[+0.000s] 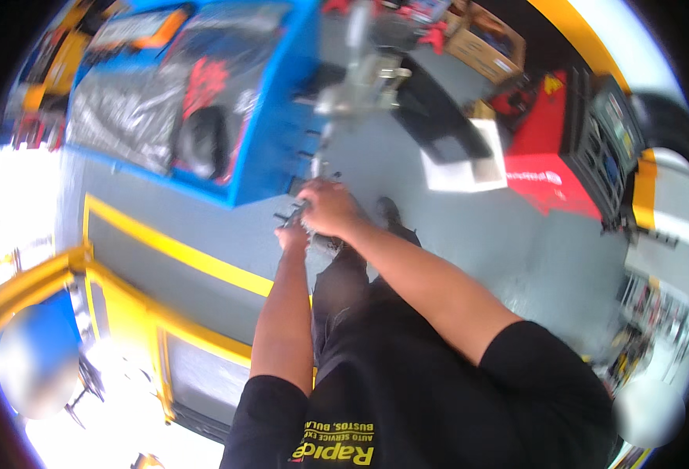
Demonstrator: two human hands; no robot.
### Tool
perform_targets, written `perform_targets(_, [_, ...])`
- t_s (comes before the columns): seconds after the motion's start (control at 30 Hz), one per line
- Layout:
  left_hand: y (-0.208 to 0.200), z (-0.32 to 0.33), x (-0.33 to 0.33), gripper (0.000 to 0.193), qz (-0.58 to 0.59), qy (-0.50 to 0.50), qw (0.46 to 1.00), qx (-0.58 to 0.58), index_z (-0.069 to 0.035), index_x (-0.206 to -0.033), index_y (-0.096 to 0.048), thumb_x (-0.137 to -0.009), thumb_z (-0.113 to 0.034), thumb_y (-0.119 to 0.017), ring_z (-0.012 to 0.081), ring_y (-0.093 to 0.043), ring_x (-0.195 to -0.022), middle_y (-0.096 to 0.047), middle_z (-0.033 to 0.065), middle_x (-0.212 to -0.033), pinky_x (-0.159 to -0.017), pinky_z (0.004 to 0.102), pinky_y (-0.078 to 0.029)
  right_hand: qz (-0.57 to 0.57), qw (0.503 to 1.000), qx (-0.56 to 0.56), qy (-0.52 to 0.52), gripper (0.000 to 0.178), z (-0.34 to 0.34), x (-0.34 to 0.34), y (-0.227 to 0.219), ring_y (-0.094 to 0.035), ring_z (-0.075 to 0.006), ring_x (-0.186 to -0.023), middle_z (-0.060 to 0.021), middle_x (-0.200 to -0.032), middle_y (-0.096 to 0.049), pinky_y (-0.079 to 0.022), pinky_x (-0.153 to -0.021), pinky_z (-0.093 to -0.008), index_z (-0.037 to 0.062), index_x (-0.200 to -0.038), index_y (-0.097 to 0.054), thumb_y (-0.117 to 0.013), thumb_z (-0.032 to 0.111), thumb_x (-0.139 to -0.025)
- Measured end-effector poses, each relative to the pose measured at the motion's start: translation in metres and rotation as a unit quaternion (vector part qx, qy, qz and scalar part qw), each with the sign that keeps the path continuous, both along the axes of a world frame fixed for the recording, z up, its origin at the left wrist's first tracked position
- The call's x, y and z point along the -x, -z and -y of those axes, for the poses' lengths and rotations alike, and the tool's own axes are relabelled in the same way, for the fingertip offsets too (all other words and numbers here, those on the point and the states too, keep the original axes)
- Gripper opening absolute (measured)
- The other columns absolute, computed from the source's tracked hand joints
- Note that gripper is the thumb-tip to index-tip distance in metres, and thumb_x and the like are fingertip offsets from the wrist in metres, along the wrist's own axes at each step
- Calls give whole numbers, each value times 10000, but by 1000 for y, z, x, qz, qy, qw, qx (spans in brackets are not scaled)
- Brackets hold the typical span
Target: The person pushes and adjusts an alignment sensor on its stand and uses a computer interface to calibrate it.
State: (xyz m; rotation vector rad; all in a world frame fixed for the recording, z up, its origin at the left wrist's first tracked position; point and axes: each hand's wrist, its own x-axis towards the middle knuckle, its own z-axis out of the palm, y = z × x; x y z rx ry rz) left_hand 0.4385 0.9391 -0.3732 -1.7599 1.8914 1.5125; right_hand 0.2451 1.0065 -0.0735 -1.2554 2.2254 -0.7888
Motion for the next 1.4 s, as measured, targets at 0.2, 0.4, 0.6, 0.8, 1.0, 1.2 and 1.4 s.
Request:
perform_targets(0.2, [-38, -6, 29, 431, 14, -139, 971, -192, -224, -1333, -499, -941, -402, -488, 188, -621, -1024, -653, 13, -1090, -754, 525, -447, 295, 945, -38, -137, 358, 21, 35, 3, -633, -248, -1063, -126, -1100, -677, -477, -924, -365, 89, -1169, -675, -606, 181, -831])
perform_targets(0.4, [-107, -16, 63, 690, 18, -192, 976, -101, 14, -1355, -342, -889, -393, -648, 394, -623, -1124, -607, 276, -1214, -944, 495, -492, -3, 904, -397, -157, 533, 44, 80, 42, -546, -372, -1254, -251, -1315, -576, -441, -1046, -442, 52, -1266, -606, -540, 375, -847])
perform_targets(0.6, [-122, -51, -24, 486, 198, -196, 959, 44, -42, -1306, -503, -920, -329, -576, 366, -633, -1130, -641, 196, -1230, -936, 476, -522, 476, 797, -174, -329, 324, 82, -12, -6, -619, -186, -1038, -64, -1058, -686, -462, -948, -340, 26, -1114, -675, -653, 197, -840])
perform_targets(0.8, [-239, -49, 56, 491, 76, -412, 908, 19, -50, -1297, -455, -912, -327, -579, 423, -594, -1151, -508, 258, -1301, -964, 504, -499, 47, 810, -467, -352, 373, 85, 79, 47, -642, -229, -804, -88, -933, -668, -522, -648, -396, 19, -1083, -637, -675, 314, -859])
perform_targets(1.0, [-251, -77, 102, 456, 33, -404, 906, 124, -53, -1288, -493, -866, -179, -611, 425, -582, -1147, -504, 218, -1297, -967, 494, -497, 167, 790, -368, -460, 468, 91, 70, 67, -605, -222, -959, -104, -1071, -631, -491, -812, -382, 66, -1221, -582, -679, 324, -843])
perform_targets(1.2, [-267, -82, 111, 500, 116, -324, 931, 124, -73, -1279, -522, -803, -101, -674, 366, -524, -1237, -473, 163, -1350, -999, 471, -498, 144, 802, -444, -372, 449, 96, 75, 30, -597, -268, -1044, -126, -1204, -623, -450, -896, -382, 56, -1250, -583, -625, 293, -871])
perform_targets(1.4, [-260, -79, 111, 655, 136, -255, 955, 68, -89, -1352, -490, -761, -161, -762, 351, -501, -1265, -453, 140, -1365, -1013, 468, -494, 413, 821, -317, -235, 470, 95, 68, 46, -599, -302, -1125, -145, -1256, -632, -462, -959, -437, 8, -1233, -614, -660, 277, -851])
